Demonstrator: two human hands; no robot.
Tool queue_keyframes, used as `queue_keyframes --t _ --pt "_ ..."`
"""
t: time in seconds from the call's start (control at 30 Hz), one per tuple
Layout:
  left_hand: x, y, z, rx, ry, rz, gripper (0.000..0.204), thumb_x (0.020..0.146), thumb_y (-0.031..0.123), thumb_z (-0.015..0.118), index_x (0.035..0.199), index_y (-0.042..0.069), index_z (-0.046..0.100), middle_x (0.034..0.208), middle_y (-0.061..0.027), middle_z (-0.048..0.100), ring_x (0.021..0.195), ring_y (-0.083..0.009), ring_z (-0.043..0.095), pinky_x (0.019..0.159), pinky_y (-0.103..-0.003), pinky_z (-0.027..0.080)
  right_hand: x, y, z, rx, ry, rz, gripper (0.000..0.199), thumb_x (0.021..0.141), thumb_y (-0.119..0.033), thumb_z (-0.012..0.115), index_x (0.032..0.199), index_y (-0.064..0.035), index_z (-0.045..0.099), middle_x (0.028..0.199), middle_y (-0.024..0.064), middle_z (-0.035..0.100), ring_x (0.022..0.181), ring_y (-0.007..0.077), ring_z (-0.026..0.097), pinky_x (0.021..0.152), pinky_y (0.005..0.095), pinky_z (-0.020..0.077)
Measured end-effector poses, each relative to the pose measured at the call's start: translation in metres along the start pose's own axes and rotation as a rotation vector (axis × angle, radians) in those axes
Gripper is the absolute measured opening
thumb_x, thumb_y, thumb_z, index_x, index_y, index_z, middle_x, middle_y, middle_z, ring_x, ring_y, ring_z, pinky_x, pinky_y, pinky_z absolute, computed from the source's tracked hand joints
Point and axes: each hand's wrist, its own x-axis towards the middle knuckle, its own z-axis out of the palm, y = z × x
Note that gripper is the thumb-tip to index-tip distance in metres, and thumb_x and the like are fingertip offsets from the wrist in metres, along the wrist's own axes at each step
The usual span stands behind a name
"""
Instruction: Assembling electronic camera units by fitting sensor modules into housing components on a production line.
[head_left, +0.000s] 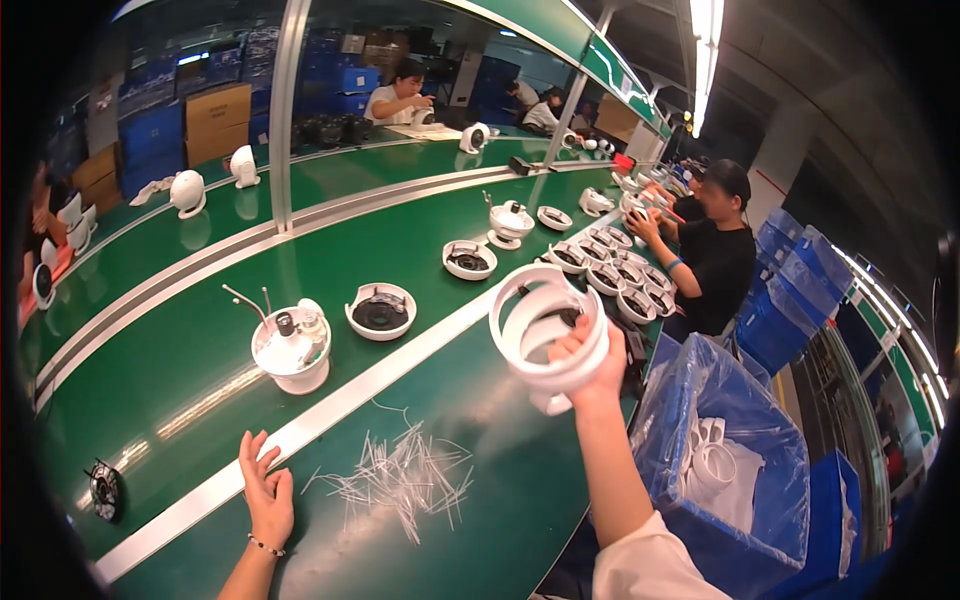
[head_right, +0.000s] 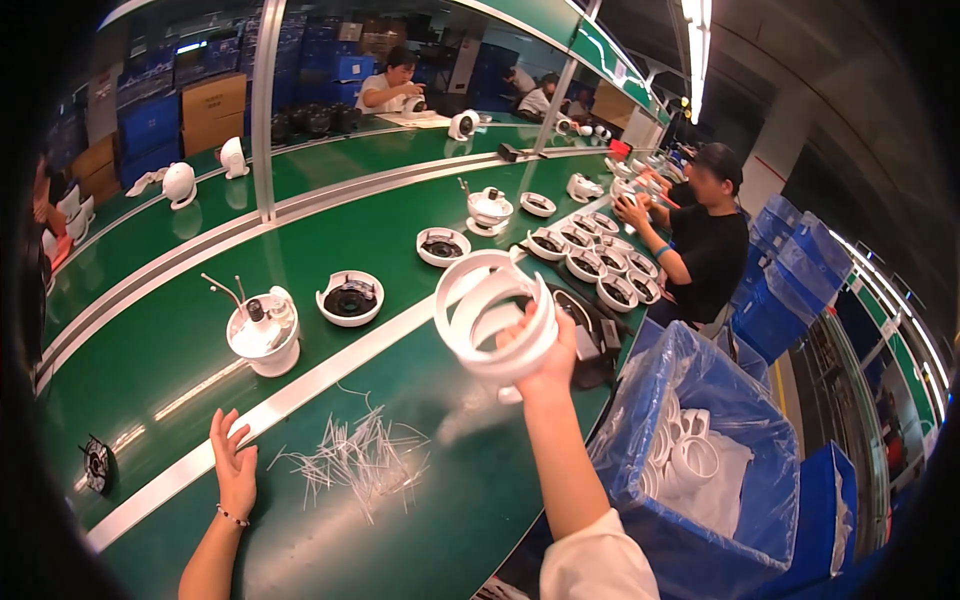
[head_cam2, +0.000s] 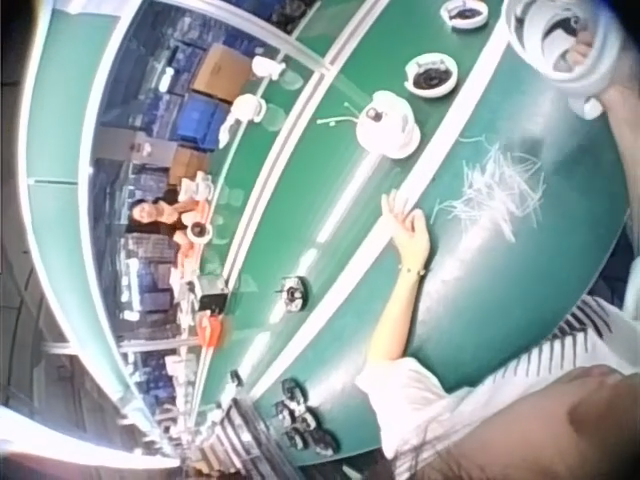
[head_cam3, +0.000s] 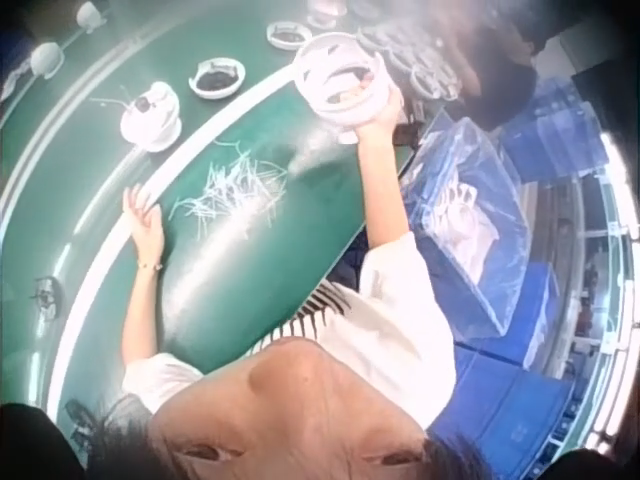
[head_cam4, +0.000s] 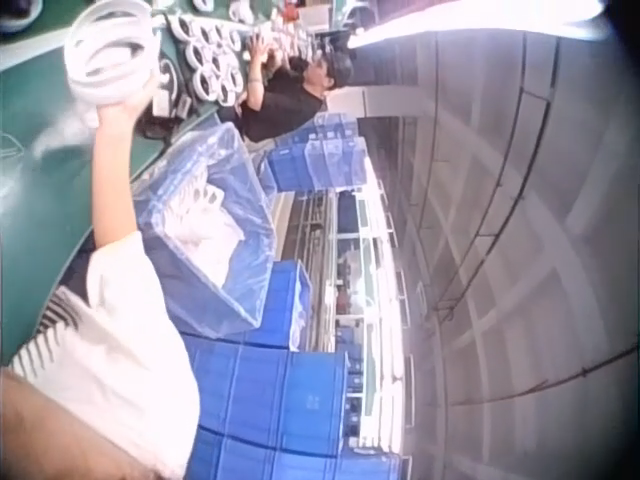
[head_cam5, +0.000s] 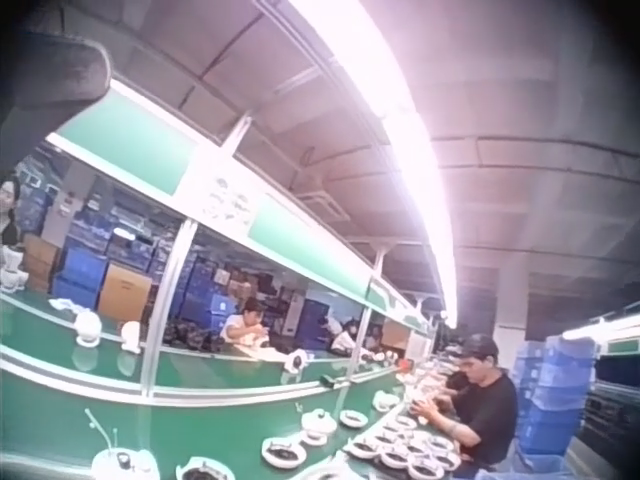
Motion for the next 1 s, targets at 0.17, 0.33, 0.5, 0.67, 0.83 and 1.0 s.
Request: queue_keyframes --t 0.17,0.33,0.5,0.67,0.83,1.0 --pt "0.003 0.001 0.01 -0.009 -0.046 0.008 0.067 0.074 -0.003 0.044 0.132 0.01 0.014 0.128 -0.0115 0.03 0.105 -0.0212 0.042 0.077 -0.026 0.039 0.094 -0.008 -0.047 0.23 -0.377 -0.187 0.042 0.073 -0.048 0.057 0.072 -0.0061 0.054 0.046 -0.0065 0.028 0.043 0.0079 0.023 0.047 0.0232 0.024" --pt "0.005 0.0 0.008 -0.018 -0.036 -0.019 0.066 0.075 -0.003 0.044 0.132 0.01 0.014 0.129 -0.0112 0.029 0.104 -0.0203 0.043 0.078 -0.026 0.039 0.104 0.005 -0.103 0.236 -0.361 -0.235 0.046 0.076 -0.052 0.05 0.072 -0.0061 0.053 0.047 -0.0062 0.028 0.045 0.0085 0.025 0.047 0.0239 0.0237" --pt "0.004 0.006 0.012 0.011 -0.048 -0.014 0.064 0.076 -0.002 0.043 0.132 0.01 0.014 0.129 -0.0112 0.03 0.103 -0.0196 0.043 0.079 -0.025 0.038 0.06 -0.016 -0.172 0.318 -0.202 -0.135 0.055 0.077 -0.05 0.043 0.101 -0.0011 0.055 0.051 -0.0065 0.036 0.05 0.0087 0.033 0.056 0.0249 0.0297" --pt "0.002 0.018 0.021 0.013 -0.013 0.173 0.061 0.075 -0.001 0.042 0.13 0.005 0.017 0.128 -0.0139 0.031 0.106 -0.0215 0.042 0.083 -0.029 0.037 0.028 -0.036 -0.146 0.074 0.121 -0.124 0.053 0.077 -0.047 0.047 0.117 -0.0123 0.045 0.123 0.0082 0.043 0.113 0.0294 0.038 0.097 0.0461 0.026" --pt "0.019 0.071 0.097 0.042 -0.218 0.382 0.052 0.068 -0.003 0.043 0.119 0.0 0.037 0.122 -0.0145 0.039 0.108 -0.0242 0.043 0.085 -0.034 0.037 0.017 -0.045 -0.148 0.027 0.204 -0.037 0.058 0.076 -0.049 0.05 0.12 -0.0128 0.041 0.125 0.007 0.04 0.113 0.0269 0.039 0.094 0.0446 0.0307" --pt "0.054 0.128 0.239 0.304 -0.598 0.919 0.056 0.066 0.016 0.059 0.116 0.002 0.038 0.127 -0.0186 0.032 0.118 -0.0328 0.031 0.096 -0.043 0.027 0.006 -0.047 -0.153 0.034 0.228 0.035 0.059 0.077 -0.048 0.049 0.12 -0.0082 0.04 0.123 0.0094 0.042 0.111 0.027 0.041 0.093 0.041 0.0335"
